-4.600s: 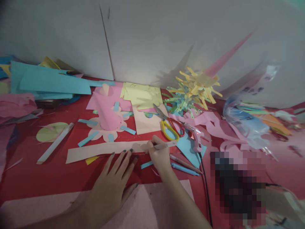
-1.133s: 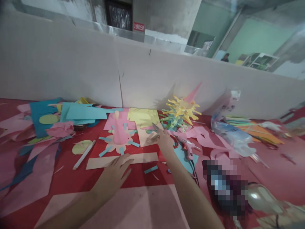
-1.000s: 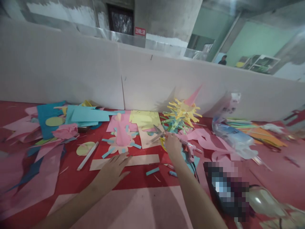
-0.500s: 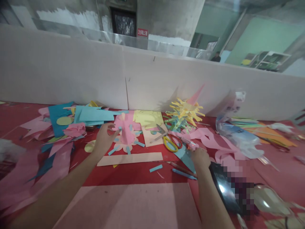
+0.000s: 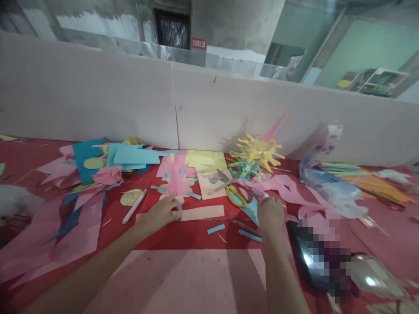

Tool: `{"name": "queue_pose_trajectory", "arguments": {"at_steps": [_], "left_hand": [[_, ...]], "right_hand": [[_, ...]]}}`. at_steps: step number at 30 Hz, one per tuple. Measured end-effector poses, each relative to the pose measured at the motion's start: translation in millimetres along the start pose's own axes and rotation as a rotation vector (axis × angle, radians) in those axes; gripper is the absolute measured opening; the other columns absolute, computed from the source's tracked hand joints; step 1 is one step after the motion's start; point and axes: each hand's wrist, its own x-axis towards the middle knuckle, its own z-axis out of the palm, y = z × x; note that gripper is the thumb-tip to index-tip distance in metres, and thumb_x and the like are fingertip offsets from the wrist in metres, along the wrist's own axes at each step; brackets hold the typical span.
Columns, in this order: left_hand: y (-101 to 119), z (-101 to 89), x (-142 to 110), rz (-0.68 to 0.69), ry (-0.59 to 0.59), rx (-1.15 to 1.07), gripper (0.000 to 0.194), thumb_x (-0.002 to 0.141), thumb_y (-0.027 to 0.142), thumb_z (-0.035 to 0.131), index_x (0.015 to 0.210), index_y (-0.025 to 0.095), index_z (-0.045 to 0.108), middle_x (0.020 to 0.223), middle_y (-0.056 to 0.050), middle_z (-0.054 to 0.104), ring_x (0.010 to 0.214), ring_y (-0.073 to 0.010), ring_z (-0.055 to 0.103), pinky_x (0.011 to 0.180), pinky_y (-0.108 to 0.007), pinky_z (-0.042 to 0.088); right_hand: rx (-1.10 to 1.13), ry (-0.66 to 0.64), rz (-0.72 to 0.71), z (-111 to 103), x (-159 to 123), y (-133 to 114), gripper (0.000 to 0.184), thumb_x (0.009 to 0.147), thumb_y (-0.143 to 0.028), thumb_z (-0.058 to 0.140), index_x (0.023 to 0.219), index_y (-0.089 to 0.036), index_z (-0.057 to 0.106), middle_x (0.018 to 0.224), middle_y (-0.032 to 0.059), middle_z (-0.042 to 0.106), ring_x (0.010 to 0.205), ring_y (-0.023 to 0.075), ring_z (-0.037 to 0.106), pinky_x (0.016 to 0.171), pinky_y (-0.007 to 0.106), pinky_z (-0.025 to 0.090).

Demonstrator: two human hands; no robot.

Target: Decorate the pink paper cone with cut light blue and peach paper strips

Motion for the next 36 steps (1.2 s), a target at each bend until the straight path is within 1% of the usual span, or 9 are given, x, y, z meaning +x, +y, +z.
{"name": "queue_pose_trajectory", "arguments": {"at_steps": [5,7,9,14,18,23,26,32,36], "left_hand": [[16.6,-21.3,4.3,-0.034,0.138,-0.09,0.017,0.077,0.03,0.048,0.071,0.019,0.059,0.072,0.0,0.058,0.069,-0.0146,0.052,0.059,-0.024,0.034],[29.2,-26.0,6.2,-0.007,0.212,-0.156,0.016,0.076,0.031,0.05,0.071,0.02,0.06,0.069,0.001,0.058,0.065,-0.0138,0.051,0.057,-0.023,0.033],[41.5,-25.8,7.8,0.071,0.204,-0.204,0.014,0.075,0.032,0.053,0.073,0.02,0.062,0.07,0.002,0.059,0.065,-0.0134,0.051,0.057,-0.023,0.033],[52.2,-12.3,9.7,0.255,0.155,-0.087,0.015,0.076,0.028,0.055,0.068,0.021,0.066,0.078,-0.002,0.061,0.071,-0.0149,0.054,0.063,-0.024,0.037],[43.4,-12.6,4.5,0.211,0.234,0.025,0.022,0.08,0.026,0.049,0.07,0.023,0.068,0.073,-0.003,0.062,0.07,-0.0173,0.055,0.063,-0.027,0.037],[40.7,-19.5,-4.7,-0.011,0.141,-0.371,0.027,0.081,0.036,0.042,0.08,0.024,0.066,0.061,0.001,0.063,0.055,-0.0141,0.057,0.054,-0.023,0.039],[41.5,-14.8,0.5,-0.074,0.156,-0.679,0.031,0.079,0.044,0.045,0.079,0.02,0.065,0.077,-0.002,0.067,0.072,-0.0166,0.062,0.063,-0.024,0.045],[40.4,-1.0,28.4,-0.232,0.366,-1.0,0.022,0.064,0.037,0.063,0.07,0.017,0.057,0.064,0.001,0.061,0.065,-0.0143,0.06,0.063,-0.025,0.047],[42.0,2.3,39.1,-0.236,0.484,-1.08,0.048,0.064,0.025,0.064,0.109,0.019,0.05,0.082,-0.003,0.066,0.071,-0.0145,0.062,0.063,-0.026,0.048]], "right_hand": [[0.45,-0.489,-0.026,-29.3,-21.5,-33.3,0.056,0.08,-0.059,0.036,0.06,-0.015,0.064,0.055,0.0084,0.061,0.05,0.016,0.055,0.052,0.029,0.041],[0.735,-0.758,-0.017,-36.9,-36.7,-52.3,0.053,0.075,-0.062,0.043,0.072,-0.015,0.066,0.048,0.0031,0.056,0.038,0.0105,0.045,0.039,0.023,0.032],[0.952,-0.894,-0.08,-39.2,-49.9,-71.6,0.046,0.073,-0.058,0.05,0.086,-0.017,0.064,0.043,-0.002,0.052,0.033,0.0068,0.038,0.034,0.019,0.023],[1.442,-0.763,0.043,-31.0,-59.3,-101.1,0.029,0.07,-0.046,0.063,0.069,-0.018,0.053,0.041,-0.0099,0.034,0.034,0.002,0.023,0.034,0.018,0.013],[1.633,-0.674,0.056,-30.4,-53.2,-98.6,0.026,0.071,-0.038,0.065,0.066,-0.019,0.048,0.047,-0.0101,0.03,0.037,0.002,0.022,0.036,0.018,0.015],[1.722,-0.69,0.065,-36.0,-55.5,-93.4,0.019,0.071,-0.033,0.067,0.074,-0.021,0.053,0.05,-0.0083,0.038,0.038,0.0032,0.034,0.035,0.017,0.02],[1.716,-0.745,0.094,-36.7,-63.9,-94.5,0.021,0.069,-0.035,0.068,0.074,-0.021,0.053,0.051,-0.0077,0.043,0.04,0.0048,0.041,0.035,0.017,0.026],[1.597,-0.937,-0.04,-26.6,-87.6,-99.8,0.023,0.072,-0.039,0.065,0.071,-0.019,0.053,0.055,-0.0033,0.056,0.047,0.0086,0.053,0.038,0.017,0.035],[1.493,-0.927,-0.135,-18.9,-98.3,-103.0,0.028,0.074,-0.042,0.061,0.066,-0.016,0.053,0.054,-0.0011,0.059,0.041,0.0066,0.048,0.04,0.018,0.036]]}}
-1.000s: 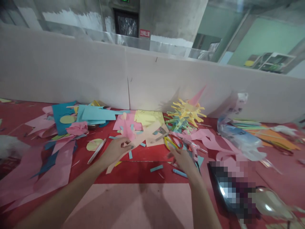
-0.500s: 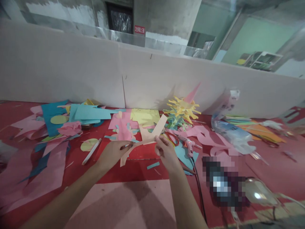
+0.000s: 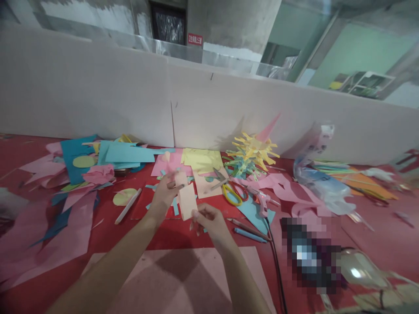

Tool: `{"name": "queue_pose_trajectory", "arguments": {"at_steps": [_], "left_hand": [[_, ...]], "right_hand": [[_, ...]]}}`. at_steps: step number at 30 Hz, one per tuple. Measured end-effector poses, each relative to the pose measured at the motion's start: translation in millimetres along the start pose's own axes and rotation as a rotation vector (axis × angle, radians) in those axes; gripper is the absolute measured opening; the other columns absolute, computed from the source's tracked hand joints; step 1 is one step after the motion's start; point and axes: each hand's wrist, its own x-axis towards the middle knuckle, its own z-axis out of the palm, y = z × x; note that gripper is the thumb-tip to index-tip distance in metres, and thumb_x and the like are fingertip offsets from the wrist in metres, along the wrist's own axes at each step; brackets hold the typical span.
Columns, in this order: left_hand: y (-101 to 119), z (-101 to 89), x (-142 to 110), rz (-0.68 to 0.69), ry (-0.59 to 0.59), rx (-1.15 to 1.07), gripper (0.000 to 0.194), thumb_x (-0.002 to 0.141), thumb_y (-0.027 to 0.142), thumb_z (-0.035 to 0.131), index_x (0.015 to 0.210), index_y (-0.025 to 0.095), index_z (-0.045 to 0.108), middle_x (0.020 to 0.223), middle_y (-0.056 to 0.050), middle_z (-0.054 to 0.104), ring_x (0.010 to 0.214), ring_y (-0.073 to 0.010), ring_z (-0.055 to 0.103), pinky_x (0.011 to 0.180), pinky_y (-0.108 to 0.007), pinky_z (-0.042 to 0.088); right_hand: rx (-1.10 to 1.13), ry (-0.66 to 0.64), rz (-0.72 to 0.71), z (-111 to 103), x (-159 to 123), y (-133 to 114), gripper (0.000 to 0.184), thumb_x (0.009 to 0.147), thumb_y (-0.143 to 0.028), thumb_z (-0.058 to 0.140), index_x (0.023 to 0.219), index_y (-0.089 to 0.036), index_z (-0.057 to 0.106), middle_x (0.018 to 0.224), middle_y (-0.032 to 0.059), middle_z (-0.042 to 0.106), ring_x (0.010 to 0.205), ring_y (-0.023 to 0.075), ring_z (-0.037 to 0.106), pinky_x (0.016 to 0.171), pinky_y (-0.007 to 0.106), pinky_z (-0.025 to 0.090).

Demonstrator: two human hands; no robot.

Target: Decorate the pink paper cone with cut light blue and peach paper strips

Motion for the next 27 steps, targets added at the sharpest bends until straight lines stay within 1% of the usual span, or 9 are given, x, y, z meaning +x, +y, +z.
{"name": "queue_pose_trajectory", "arguments": {"at_steps": [3,7,10,13,15,17,21,25,27], "left_hand": [[-0.2,0.0,2.3,0.058,0.051,-0.035,0.062,0.067,0.023,0.062,0.124,0.02,0.04,0.094,-0.006,0.068,0.081,-0.0166,0.063,0.071,-0.029,0.05],[3.5,-5.2,1.0,0.185,0.093,0.145,0.038,0.075,0.027,0.054,0.112,0.016,0.056,0.104,-0.007,0.066,0.1,-0.0197,0.059,0.09,-0.034,0.044],[9.6,-8.6,-6.0,0.333,-0.025,0.212,0.027,0.08,0.025,0.048,0.1,0.017,0.064,0.112,-0.005,0.063,0.109,-0.019,0.054,0.096,-0.033,0.04],[13.4,-11.3,-15.2,0.486,-0.192,0.294,0.028,0.081,0.018,0.044,0.097,0.021,0.066,0.118,-0.002,0.06,0.112,-0.0162,0.052,0.097,-0.03,0.039],[13.3,-13.3,-20.0,0.552,-0.254,0.374,0.028,0.082,0.017,0.043,0.098,0.024,0.066,0.119,-0.001,0.059,0.111,-0.0152,0.053,0.096,-0.03,0.04],[12.4,-15.0,-22.8,0.599,-0.29,0.442,0.028,0.084,0.018,0.043,0.099,0.026,0.066,0.121,0.0,0.058,0.11,-0.0148,0.053,0.095,-0.03,0.04],[13.4,-15.8,-23.2,0.658,-0.34,0.494,0.029,0.083,0.015,0.042,0.095,0.025,0.067,0.121,-0.001,0.058,0.111,-0.0151,0.051,0.095,-0.031,0.04],[15.9,-14.2,-19.9,0.611,-0.406,0.437,0.028,0.079,0.01,0.041,0.074,0.021,0.066,0.115,-0.003,0.061,0.111,-0.0171,0.052,0.1,-0.038,0.035],[16.0,-13.3,-18.6,0.567,-0.411,0.398,0.027,0.077,0.009,0.041,0.073,0.021,0.066,0.113,-0.003,0.063,0.111,-0.0179,0.052,0.103,-0.042,0.029]], "right_hand": [[-0.013,0.017,0.0,1.1,-1.4,2.9,0.026,0.073,-0.042,0.062,0.072,-0.017,0.055,0.051,-0.0036,0.056,0.041,0.007,0.048,0.039,0.018,0.036],[0.017,0.078,0.05,-1.4,-3.3,4.4,0.028,0.069,-0.043,0.066,0.071,-0.017,0.054,0.046,-0.0072,0.048,0.035,0.0054,0.043,0.034,0.017,0.03],[0.064,0.144,0.048,-5.2,-2.6,6.2,0.031,0.07,-0.044,0.064,0.065,-0.018,0.048,0.042,-0.0086,0.042,0.03,0.0031,0.035,0.031,0.016,0.02],[0.095,0.154,0.02,-8.1,-0.9,4.6,0.026,0.073,-0.041,0.063,0.075,-0.018,0.051,0.044,-0.0094,0.042,0.028,0.0016,0.031,0.03,0.016,0.015],[0.107,0.153,0.033,-8.1,0.0,1.1,0.027,0.072,-0.04,0.064,0.083,-0.019,0.052,0.045,-0.0098,0.043,0.029,0.0017,0.033,0.03,0.015,0.014],[0.123,0.157,0.069,-6.4,0.4,-3.0,0.028,0.069,-0.04,0.066,0.08,-0.019,0.052,0.047,-0.0091,0.046,0.031,0.0024,0.038,0.029,0.014,0.017],[0.069,0.162,0.133,-1.7,1.2,-6.3,0.033,0.069,-0.047,0.064,0.067,-0.018,0.048,0.047,-0.0055,0.052,0.036,0.0051,0.047,0.031,0.014,0.025],[-0.039,0.198,0.121,-1.9,4.7,-1.3,0.036,0.069,-0.048,0.063,0.083,-0.016,0.055,0.044,-0.0066,0.05,0.034,0.0068,0.048,0.03,0.014,0.026],[-0.065,0.225,0.107,-3.0,6.7,0.9,0.04,0.068,-0.048,0.064,0.092,-0.016,0.055,0.043,-0.0074,0.05,0.033,0.0075,0.048,0.03,0.015,0.027]]}}
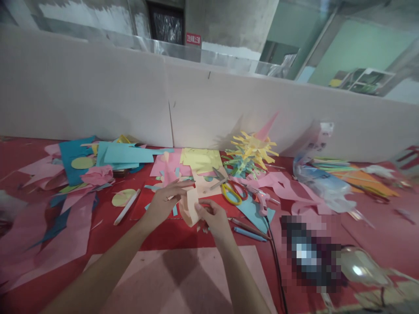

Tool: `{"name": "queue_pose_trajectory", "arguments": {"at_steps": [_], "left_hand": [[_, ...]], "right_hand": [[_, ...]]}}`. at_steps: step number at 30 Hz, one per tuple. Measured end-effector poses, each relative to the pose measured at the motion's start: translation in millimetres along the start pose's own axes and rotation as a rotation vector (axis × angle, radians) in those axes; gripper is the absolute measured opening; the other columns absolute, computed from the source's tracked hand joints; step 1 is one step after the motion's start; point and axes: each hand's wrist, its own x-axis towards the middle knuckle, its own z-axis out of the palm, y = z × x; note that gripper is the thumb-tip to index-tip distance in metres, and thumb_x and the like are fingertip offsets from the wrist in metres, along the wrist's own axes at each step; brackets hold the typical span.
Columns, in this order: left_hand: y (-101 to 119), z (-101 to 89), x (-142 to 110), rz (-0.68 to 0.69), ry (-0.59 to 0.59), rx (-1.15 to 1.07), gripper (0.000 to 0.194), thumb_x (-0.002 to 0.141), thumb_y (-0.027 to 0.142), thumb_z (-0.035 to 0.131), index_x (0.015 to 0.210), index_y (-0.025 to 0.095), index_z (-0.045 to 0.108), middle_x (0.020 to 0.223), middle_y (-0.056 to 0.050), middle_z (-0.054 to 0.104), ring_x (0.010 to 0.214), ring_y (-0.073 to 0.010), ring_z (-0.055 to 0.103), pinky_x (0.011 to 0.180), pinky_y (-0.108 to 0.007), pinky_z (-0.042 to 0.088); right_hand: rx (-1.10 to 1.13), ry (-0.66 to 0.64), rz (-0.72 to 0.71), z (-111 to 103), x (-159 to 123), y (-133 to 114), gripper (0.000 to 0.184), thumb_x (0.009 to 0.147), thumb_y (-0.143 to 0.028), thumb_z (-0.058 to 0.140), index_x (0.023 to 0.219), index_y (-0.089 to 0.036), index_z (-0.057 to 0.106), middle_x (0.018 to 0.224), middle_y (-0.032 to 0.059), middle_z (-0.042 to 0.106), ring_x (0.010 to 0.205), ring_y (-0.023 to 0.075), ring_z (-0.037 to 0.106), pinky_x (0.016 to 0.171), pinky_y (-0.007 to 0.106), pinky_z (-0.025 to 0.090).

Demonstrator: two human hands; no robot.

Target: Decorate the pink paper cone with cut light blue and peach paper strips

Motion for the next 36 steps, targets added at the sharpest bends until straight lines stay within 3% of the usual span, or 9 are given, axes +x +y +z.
{"name": "queue_pose_trajectory", "arguments": {"at_steps": [4,9,12,14,15,18,27,30,36], "left_hand": [[1.1,1.5,0.8,-0.042,0.026,-0.066,0.021,0.076,0.014,0.047,0.079,0.022,0.067,0.11,-0.005,0.064,0.109,-0.0185,0.054,0.105,-0.044,0.025],[7.7,3.7,-1.2,-0.109,0.014,-0.059,0.021,0.077,0.018,0.047,0.081,0.023,0.068,0.113,-0.004,0.063,0.112,-0.0188,0.051,0.105,-0.042,0.027],[10.9,6.6,-6.2,-0.22,0.266,-0.08,0.022,0.08,0.025,0.046,0.092,0.022,0.064,0.108,-0.004,0.064,0.109,-0.0174,0.053,0.098,-0.037,0.037],[12.5,9.8,-10.9,-0.355,0.426,-0.152,0.023,0.08,0.03,0.047,0.092,0.018,0.062,0.097,-0.006,0.067,0.094,-0.0171,0.06,0.089,-0.035,0.045],[13.3,11.8,-13.1,-0.424,0.435,-0.209,0.025,0.08,0.033,0.047,0.09,0.016,0.062,0.091,-0.007,0.068,0.086,-0.0169,0.063,0.084,-0.034,0.048],[16.6,17.2,-16.1,-0.531,0.274,-0.319,0.027,0.076,0.037,0.053,0.085,0.014,0.064,0.082,-0.006,0.069,0.075,-0.0168,0.064,0.075,-0.031,0.051],[18.3,17.3,-13.6,-0.371,0.179,0.092,0.013,0.075,0.027,0.057,0.074,0.02,0.067,0.077,0.0,0.07,0.07,-0.0155,0.062,0.068,-0.025,0.047],[17.1,23.0,-21.0,-0.245,0.127,0.217,0.011,0.077,0.026,0.056,0.077,0.022,0.067,0.082,0.001,0.07,0.073,-0.0151,0.062,0.071,-0.025,0.046],[25.9,35.1,-37.2,0.037,0.182,0.55,0.019,0.087,0.024,0.045,0.088,0.021,0.064,0.085,-0.001,0.068,0.082,-0.0163,0.059,0.08,-0.031,0.04]], "right_hand": [[-0.031,-0.003,-0.017,0.9,0.9,-0.9,0.047,0.069,-0.047,0.064,0.103,-0.017,0.054,0.043,-0.0073,0.051,0.033,0.0081,0.048,0.031,0.015,0.029],[-0.085,0.022,-0.083,3.5,0.3,-2.6,0.035,0.068,-0.049,0.063,0.073,-0.015,0.061,0.043,-0.005,0.049,0.032,0.0053,0.041,0.033,0.018,0.026],[-0.063,0.124,-0.159,3.1,2.0,-1.4,0.033,0.069,-0.048,0.063,0.074,-0.015,0.061,0.044,-0.0061,0.046,0.033,0.0054,0.039,0.034,0.019,0.026],[-0.059,0.173,-0.2,2.9,3.1,-0.5,0.032,0.069,-0.046,0.063,0.077,-0.015,0.061,0.046,-0.006,0.046,0.035,0.0059,0.04,0.035,0.019,0.027],[-0.065,0.18,-0.215,3.2,3.5,-0.1,0.032,0.07,-0.046,0.063,0.078,-0.015,0.061,0.047,-0.0056,0.047,0.035,0.006,0.041,0.036,0.019,0.028],[-0.11,0.169,-0.23,5.6,3.4,1.0,0.031,0.072,-0.046,0.061,0.079,-0.016,0.061,0.049,-0.0049,0.048,0.036,0.0068,0.041,0.036,0.02,0.029],[-0.259,0.233,-0.317,3.3,6.4,2.9,0.03,0.068,-0.046,0.064,0.079,-0.019,0.064,0.053,-0.0036,0.047,0.044,0.0075,0.032,0.041,0.022,0.026],[-0.022,0.202,-0.242,4.1,11.1,6.9,0.028,0.069,-0.047,0.062,0.076,-0.02,0.06,0.047,-0.0064,0.038,0.042,0.0069,0.03,0.04,0.021,0.023],[0.462,0.179,-0.138,18.4,17.4,23.2,0.037,0.057,-0.052,0.07,0.071,-0.022,0.054,0.064,-0.0034,0.052,0.048,0.0057,0.038,0.041,0.017,0.029]]}}
